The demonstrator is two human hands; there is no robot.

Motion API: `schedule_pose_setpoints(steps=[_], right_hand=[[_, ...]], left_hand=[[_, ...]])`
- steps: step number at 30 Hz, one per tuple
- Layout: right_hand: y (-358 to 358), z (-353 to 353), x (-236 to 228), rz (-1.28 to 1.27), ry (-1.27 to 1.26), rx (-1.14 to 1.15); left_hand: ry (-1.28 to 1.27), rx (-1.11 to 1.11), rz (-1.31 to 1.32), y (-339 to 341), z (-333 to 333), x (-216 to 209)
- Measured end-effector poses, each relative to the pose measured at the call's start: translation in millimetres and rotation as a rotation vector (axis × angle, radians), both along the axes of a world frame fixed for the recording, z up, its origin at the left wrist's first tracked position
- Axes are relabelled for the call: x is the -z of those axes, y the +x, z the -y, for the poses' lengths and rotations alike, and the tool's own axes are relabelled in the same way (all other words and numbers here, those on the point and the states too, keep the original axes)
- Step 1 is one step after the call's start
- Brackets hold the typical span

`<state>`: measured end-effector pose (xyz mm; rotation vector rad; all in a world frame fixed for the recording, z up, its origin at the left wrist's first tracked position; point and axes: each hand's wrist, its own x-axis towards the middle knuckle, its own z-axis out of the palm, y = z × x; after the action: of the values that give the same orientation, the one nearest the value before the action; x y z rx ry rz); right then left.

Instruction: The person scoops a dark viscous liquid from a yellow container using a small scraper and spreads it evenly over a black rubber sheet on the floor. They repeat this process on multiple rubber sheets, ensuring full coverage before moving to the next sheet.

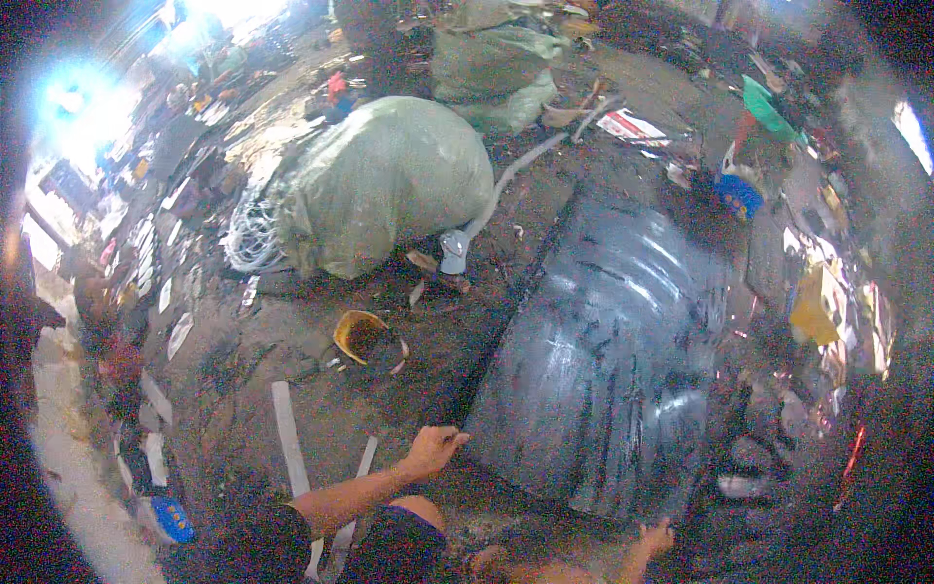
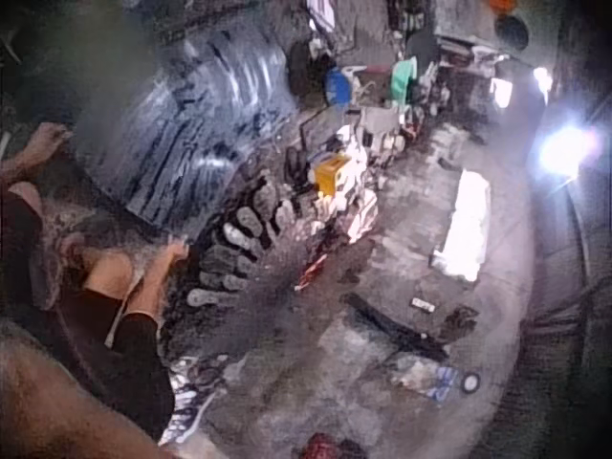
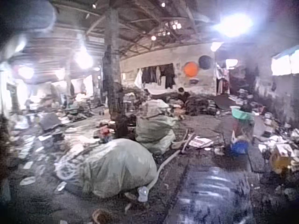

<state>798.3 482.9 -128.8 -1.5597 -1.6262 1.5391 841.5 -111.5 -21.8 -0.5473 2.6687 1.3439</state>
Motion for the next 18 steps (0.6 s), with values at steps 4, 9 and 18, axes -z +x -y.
schedule_pose_setpoints(steps=[4, 9, 18], right_hand=[[-22.9, -14.9, -125.5, 0.07, -0.031, -0.122], [-55.0, -25.9, -281.0, -0.08, -0.033, -0.176], [-249.1, -93.6, -599.7, -0.102, 0.355, -0.613]], left_hand=[[0.012, -0.149, -0.092, -37.9, 12.6, -88.7], [0.28, -0.418, -0.063, -54.5, 46.3, -223.7], [0.471, -0.548, -0.5, -165.7, 55.8, -511.8]])
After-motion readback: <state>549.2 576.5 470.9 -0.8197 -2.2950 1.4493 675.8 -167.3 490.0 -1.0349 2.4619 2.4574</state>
